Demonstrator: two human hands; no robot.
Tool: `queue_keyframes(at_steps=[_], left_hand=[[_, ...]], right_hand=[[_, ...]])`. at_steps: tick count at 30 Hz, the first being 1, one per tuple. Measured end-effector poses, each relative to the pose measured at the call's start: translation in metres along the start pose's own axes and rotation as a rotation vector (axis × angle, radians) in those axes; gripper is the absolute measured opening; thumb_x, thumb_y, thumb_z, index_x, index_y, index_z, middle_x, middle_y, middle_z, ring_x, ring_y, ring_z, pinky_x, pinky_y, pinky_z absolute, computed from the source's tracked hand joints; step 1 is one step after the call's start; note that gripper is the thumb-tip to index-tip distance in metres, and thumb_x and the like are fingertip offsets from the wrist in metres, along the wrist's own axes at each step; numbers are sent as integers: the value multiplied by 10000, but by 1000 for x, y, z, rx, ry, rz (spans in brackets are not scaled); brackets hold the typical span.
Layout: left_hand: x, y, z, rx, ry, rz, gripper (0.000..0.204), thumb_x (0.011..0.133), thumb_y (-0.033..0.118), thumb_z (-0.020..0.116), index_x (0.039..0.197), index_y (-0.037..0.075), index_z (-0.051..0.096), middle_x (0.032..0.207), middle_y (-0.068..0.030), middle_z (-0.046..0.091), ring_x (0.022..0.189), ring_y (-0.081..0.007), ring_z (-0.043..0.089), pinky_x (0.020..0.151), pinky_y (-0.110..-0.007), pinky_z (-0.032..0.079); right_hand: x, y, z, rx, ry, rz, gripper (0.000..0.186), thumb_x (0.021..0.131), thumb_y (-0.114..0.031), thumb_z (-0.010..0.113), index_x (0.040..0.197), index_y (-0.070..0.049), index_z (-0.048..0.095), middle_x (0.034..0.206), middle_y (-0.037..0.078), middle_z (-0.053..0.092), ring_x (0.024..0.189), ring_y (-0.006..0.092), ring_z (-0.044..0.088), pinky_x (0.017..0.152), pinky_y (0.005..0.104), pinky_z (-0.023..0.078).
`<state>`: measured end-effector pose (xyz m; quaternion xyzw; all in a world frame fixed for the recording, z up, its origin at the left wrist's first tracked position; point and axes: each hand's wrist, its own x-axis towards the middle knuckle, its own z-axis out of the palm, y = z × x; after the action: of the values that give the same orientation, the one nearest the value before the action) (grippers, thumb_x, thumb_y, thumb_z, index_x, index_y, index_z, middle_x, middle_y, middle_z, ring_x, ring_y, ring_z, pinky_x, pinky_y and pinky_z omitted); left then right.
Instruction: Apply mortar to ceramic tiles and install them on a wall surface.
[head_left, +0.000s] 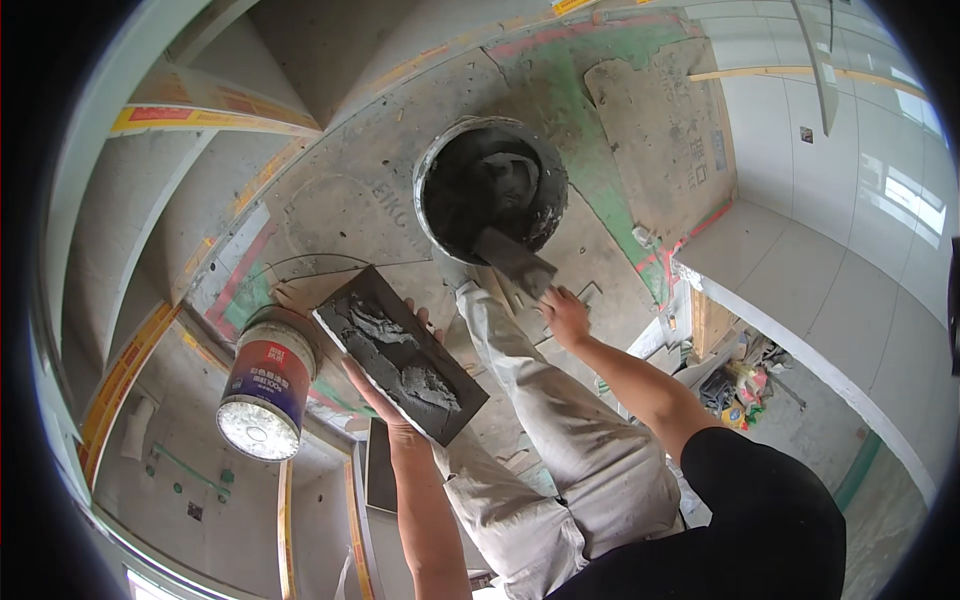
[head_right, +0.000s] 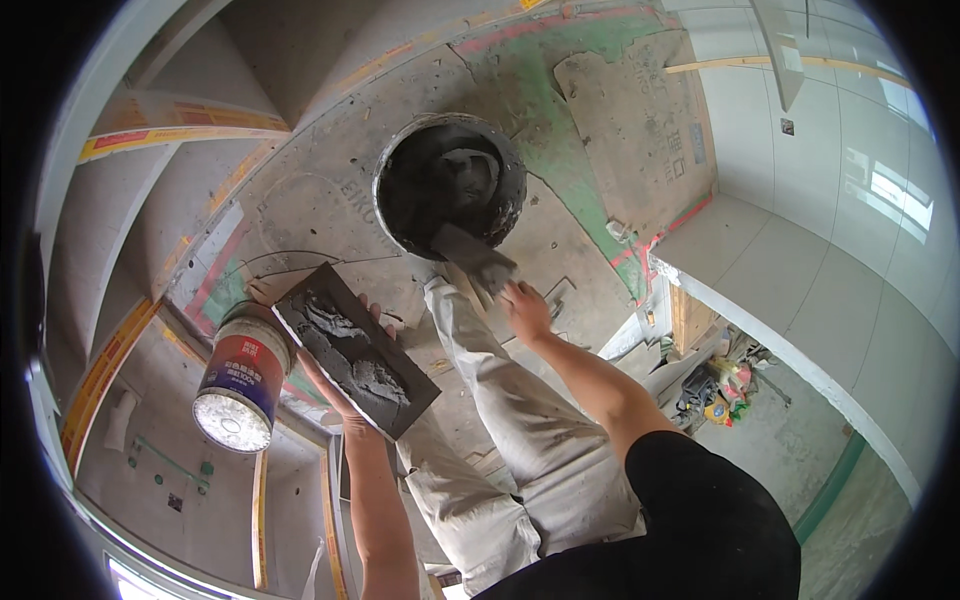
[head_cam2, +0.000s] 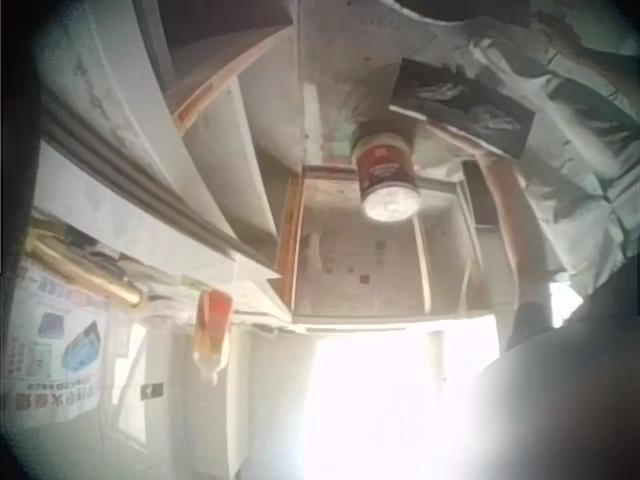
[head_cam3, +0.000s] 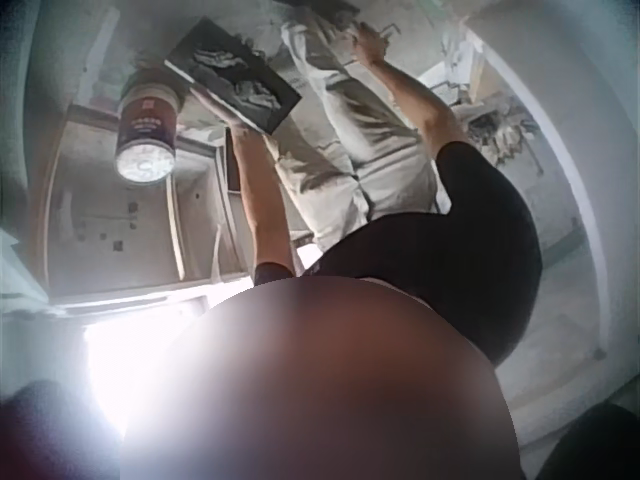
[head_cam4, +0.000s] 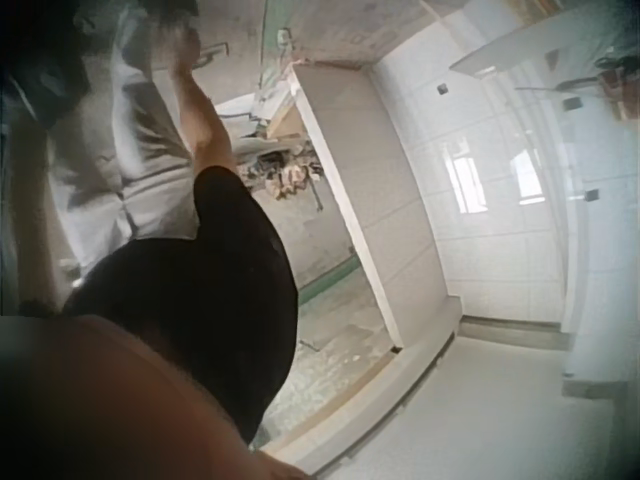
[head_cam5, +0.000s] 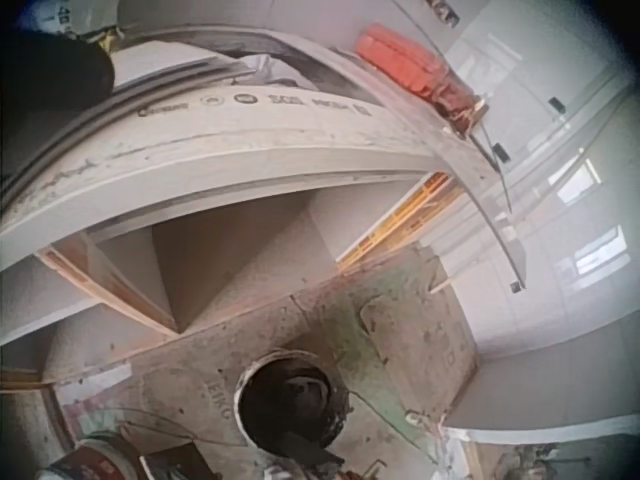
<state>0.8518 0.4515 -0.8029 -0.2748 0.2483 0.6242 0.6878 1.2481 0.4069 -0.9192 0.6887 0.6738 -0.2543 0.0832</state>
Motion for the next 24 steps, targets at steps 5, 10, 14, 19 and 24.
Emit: queue_keyframes(at_steps=[5, 10, 14, 19, 24], left_hand=[[-23, 21, -14, 11, -22, 14, 1000, 1052, 784, 584, 1783, 125, 409, 1713, -245, 543, 1514, -476, 582, 1250, -671, 500], [-9, 9, 2, 76, 16, 67, 983, 1050, 784, 589, 1764, 124, 443, 1679, -235, 586, 1487, -450, 613, 1159, -654, 565], [-4, 0, 7, 86, 60, 71, 1007, 1037, 799, 583, 1761, 115, 439, 1686, -229, 579, 1495, -448, 606, 1180, -656, 557], [-7, 5, -2, 92, 85, 70, 989, 1047, 806, 556, 1763, 133, 441, 1687, -225, 579, 1492, -455, 606, 1184, -658, 553], [-11, 11, -16, 43, 18, 57, 1022, 1052, 830, 529, 1799, 150, 377, 1756, -227, 500, 1581, -466, 523, 1288, -682, 457]], right_hand=[[-60, 10, -73, -13, -152, -38, 356, 1047, -296, 766, 1339, -110, 681, 1109, 153, 728, 983, 436, 744, 806, 566, 603], [-6, -11, -174, -80, -254, -212, 388, 1086, -401, 735, 1305, -86, 676, 1100, 171, 748, 931, 444, 773, 778, 553, 627], [59, -49, -205, -346, -470, -165, 399, 1097, -423, 701, 1249, -55, 726, 1038, 218, 792, 941, 460, 788, 818, 559, 631], [90, -88, -175, -8, -625, -154, 437, 1119, -462, 665, 1181, -39, 757, 989, 243, 811, 975, 479, 792, 859, 582, 631], [140, -120, -112, -147, -357, -156, 501, 1120, -509, 652, 1168, -18, 738, 1032, 253, 810, 994, 498, 782, 884, 589, 628]])
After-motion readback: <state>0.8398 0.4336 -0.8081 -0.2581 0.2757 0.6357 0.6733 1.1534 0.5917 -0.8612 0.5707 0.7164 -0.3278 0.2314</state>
